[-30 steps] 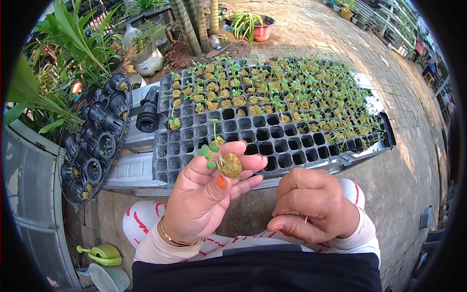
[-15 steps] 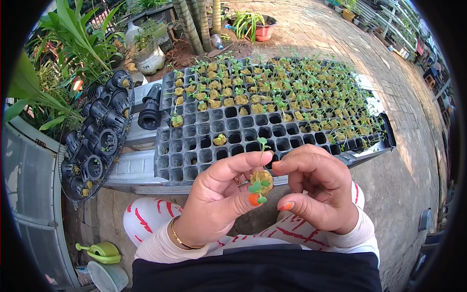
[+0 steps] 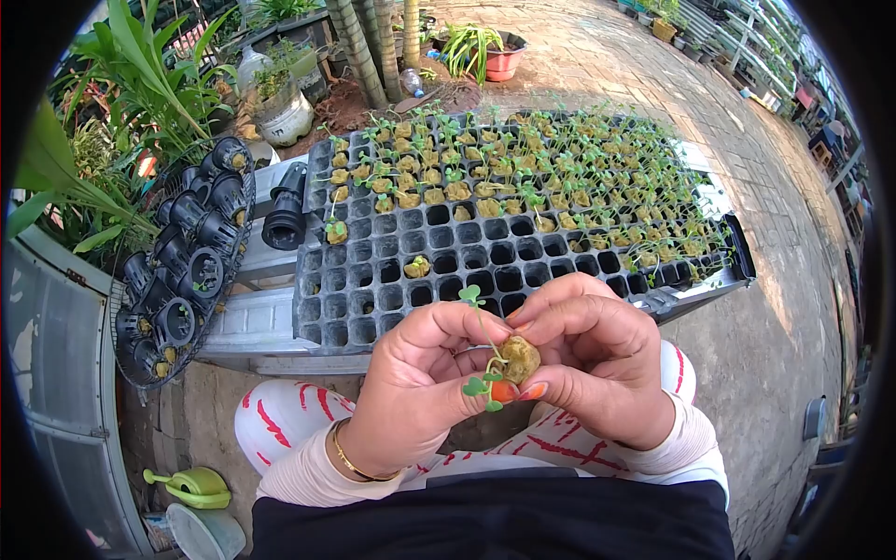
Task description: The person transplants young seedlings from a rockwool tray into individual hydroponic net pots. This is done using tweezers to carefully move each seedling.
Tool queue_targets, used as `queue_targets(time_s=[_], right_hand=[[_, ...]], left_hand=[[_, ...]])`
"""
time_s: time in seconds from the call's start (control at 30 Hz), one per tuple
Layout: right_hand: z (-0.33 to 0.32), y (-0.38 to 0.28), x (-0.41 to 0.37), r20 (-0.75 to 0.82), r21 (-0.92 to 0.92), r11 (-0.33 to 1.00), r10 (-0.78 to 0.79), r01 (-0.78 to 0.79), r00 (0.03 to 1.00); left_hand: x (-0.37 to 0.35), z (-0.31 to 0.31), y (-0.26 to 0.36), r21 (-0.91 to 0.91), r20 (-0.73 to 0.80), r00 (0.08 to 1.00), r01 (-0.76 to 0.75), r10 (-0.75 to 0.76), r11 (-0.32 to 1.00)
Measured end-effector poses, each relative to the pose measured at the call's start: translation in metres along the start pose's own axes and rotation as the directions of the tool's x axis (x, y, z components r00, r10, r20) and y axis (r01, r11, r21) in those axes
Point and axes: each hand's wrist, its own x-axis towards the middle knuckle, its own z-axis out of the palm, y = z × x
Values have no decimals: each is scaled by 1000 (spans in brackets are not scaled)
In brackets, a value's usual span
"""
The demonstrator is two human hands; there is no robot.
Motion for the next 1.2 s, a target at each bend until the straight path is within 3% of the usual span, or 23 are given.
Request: queue_targets(time_s=[0.1,0.2,0.33,0.37,0.43,0.5,0.53,0.57,0.6,0.67,0.73,0.8,0.83,0.9,0.93,1.0,1.03,1.1,1.2], right_hand=[[-1,-3,0,9,186,979,79,-79,997],[-2,-6,1,-34,336,933,152,-132,988],[-9,-8,1,-56,324,938,146,-121,988],[-6,-10,3,-51,328,937,148,-124,988],[1,-17,5,-210,286,941,248,-183,946],[-1,-15,6,-222,292,942,233,-163,947],[-6,-16,5,-157,346,925,223,-158,962],[-8,-16,5,-92,400,903,209,-156,974],[-8,-15,6,-103,397,906,201,-145,974],[-6,-14,8,-92,405,903,198,-145,976],[-5,-13,10,-84,410,900,196,-146,977],[-5,-12,9,-50,413,899,184,-147,982],[-5,-13,9,-55,413,899,182,-144,982],[-5,-15,8,-77,399,904,200,-154,977],[-6,-15,8,-86,398,905,200,-151,976],[-10,-14,8,-76,401,904,196,-150,978],[-11,-13,7,-82,401,904,199,-150,977],[-14,-12,7,-92,385,910,200,-150,975],[-18,-13,6,-96,389,910,195,-143,976]], left_hand=[[3,0,0,47,119,992,-56,50,997],[1,7,6,94,6,999,48,-49,994],[-2,7,20,180,-88,994,73,-58,981],[-2,2,28,294,-79,996,-6,31,956],[-1,-10,45,494,-38,962,-216,269,842],[3,-25,73,747,-42,862,-309,506,589],[9,-37,91,846,-26,818,-289,575,448],[19,-39,105,865,-107,771,-239,628,441],[30,-50,120,932,-109,751,-151,651,330],[62,-87,143,980,-66,782,-67,620,189],[94,-119,157,982,-62,853,145,519,-122],[120,-136,160,864,-160,911,315,381,-392],[130,-144,160,865,-155,913,311,378,-395],[144,-149,157,796,-383,903,429,193,-427],[147,-152,156,798,-378,907,422,188,-430],[150,-153,153,734,-339,941,276,17,-621],[152,-154,152,736,-336,942,270,11,-622],[155,-156,154,738,-486,872,373,-60,-562],[155,-157,158,748,-546,837,461,-46,-478]])
